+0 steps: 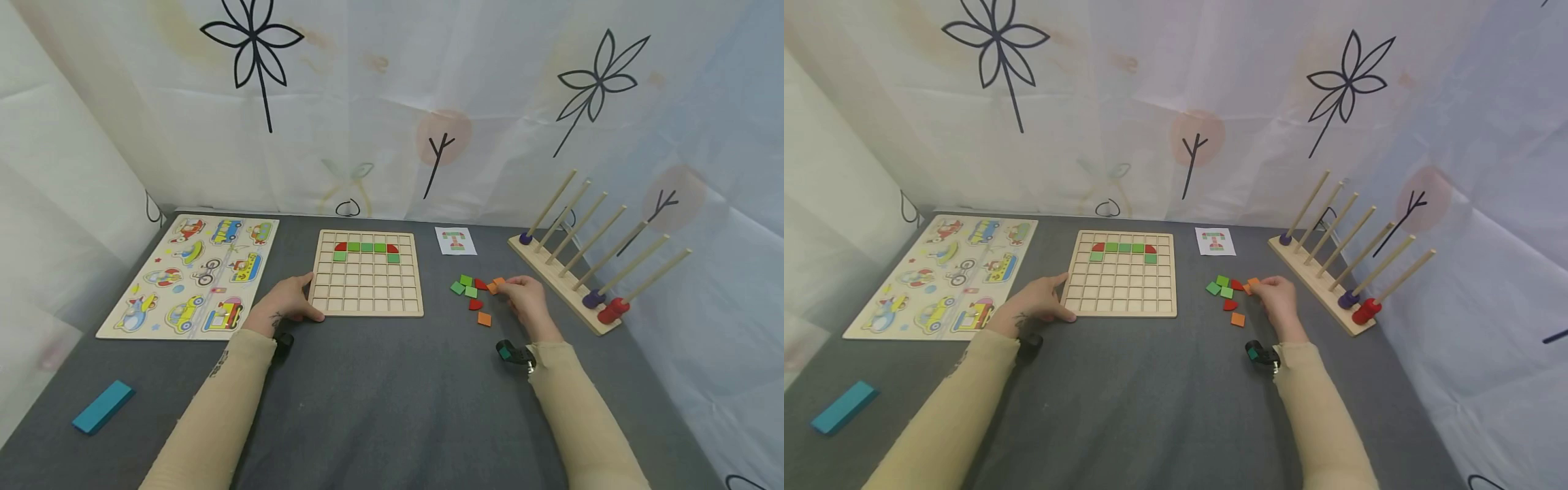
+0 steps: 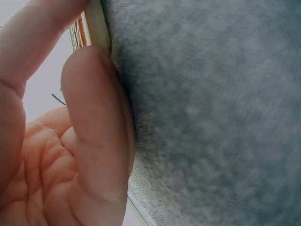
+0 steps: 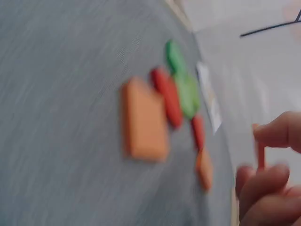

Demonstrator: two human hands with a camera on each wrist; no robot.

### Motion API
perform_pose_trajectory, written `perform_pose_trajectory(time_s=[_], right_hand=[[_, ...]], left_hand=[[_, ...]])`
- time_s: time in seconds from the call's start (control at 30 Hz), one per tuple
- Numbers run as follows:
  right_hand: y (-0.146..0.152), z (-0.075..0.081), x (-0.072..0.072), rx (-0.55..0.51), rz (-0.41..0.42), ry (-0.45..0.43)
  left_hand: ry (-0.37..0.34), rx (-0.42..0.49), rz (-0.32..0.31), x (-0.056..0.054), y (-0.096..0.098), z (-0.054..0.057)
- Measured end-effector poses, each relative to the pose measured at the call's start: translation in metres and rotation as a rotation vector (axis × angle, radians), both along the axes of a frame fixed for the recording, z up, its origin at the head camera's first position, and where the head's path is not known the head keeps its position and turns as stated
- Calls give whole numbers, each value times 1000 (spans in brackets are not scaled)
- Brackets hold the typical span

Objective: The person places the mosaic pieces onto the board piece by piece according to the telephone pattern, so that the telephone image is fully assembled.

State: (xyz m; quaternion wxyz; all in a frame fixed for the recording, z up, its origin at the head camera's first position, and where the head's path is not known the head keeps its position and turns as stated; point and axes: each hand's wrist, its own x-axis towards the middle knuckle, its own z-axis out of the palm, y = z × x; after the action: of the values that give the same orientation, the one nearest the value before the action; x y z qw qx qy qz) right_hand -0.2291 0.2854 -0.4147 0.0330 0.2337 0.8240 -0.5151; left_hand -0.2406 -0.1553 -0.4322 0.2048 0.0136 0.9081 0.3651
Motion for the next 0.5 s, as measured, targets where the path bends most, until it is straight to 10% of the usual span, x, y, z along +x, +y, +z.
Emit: perform_pose_trajectory(time_s=[0.27,0.5], right_hand=[[-55,10,-25,-279,70,226],[-117,1,-44,-379,203,250]], left_hand=[[-2,-12,2,-1,0,0],[-27,6,11,-1,-1,0]])
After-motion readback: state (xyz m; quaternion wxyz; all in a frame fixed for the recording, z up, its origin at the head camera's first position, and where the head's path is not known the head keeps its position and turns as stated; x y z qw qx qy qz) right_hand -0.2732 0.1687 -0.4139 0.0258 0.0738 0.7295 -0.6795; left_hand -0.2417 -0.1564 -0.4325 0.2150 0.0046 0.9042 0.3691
